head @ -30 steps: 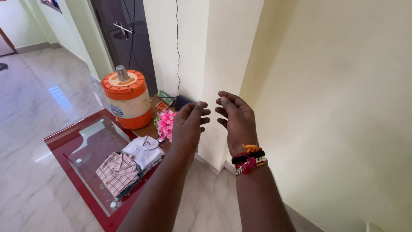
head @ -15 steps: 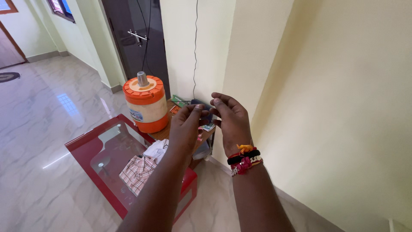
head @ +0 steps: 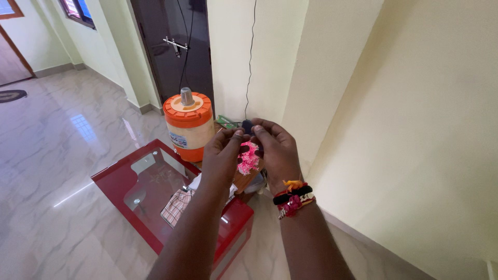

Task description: The person picks up two folded shirts from a table and places them one by one onto a shelf inside a closet.

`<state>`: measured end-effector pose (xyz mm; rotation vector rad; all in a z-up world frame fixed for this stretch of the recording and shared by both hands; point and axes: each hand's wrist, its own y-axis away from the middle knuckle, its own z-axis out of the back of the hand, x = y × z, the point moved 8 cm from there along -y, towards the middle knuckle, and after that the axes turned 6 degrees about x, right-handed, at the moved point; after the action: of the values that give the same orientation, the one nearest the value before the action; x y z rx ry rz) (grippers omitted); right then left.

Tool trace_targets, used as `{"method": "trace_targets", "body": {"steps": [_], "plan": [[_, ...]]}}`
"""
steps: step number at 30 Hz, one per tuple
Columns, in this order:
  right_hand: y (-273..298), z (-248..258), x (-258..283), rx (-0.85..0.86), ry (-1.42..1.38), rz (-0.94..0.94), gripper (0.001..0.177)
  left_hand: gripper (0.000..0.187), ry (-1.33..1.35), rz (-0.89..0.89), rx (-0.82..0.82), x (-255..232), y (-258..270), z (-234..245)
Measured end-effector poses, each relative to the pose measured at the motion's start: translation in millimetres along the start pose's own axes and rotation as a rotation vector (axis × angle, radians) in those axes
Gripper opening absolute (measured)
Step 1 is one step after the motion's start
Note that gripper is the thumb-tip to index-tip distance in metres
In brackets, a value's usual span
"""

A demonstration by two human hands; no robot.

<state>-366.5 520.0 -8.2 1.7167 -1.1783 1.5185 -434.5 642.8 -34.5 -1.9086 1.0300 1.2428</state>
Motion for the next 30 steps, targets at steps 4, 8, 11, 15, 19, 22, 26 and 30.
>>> {"method": "trace_targets", "body": {"steps": [4,8,11,15,19,22,26,30], "plan": [[-6.6,-7.8,-3.5,0.010,0.002,-0.019,0.023,0.027,0.038,-0.059,0.013,-5.4,-7.8,6.7],[-16.0,-10.0,-4.5,0.021,-0.003,-0.035,0.024,0.027,0.050,-0.021,-0.001,-1.7,-11.0,12.4],[-29.8,-17.3,-7.5,0.061,-0.078,-0.030,0.026,0.028,0.001,0.005,-0.035,-1.3,-18.9,17.9],[-50.1,-22.8,-9.3,0.128,-0.167,-0.008,0.027,0.029,0.002,-0.029,-0.020,-3.2,-41.1,15.9],[-68.6,-15.5,-9.0,0.137,-0.125,0.013,0.027,0.029,0.019,-0.024,-0.055,1.4,-59.3,13.2],[-76.4,-11.1,-13.6,0.128,-0.076,-0.007,0.027,0.028,0.030,-0.045,-0.054,5.7,-67.2,13.8],[-85.3,-11.3,-19.4,0.122,-0.077,-0.027,0.027,0.027,0.050,-0.036,-0.044,12.1,-74.0,14.0],[-91.8,-23.0,-22.2,0.123,-0.108,-0.005,0.027,0.027,-0.015,-0.031,-0.056,7.9,-81.2,23.9]]}}
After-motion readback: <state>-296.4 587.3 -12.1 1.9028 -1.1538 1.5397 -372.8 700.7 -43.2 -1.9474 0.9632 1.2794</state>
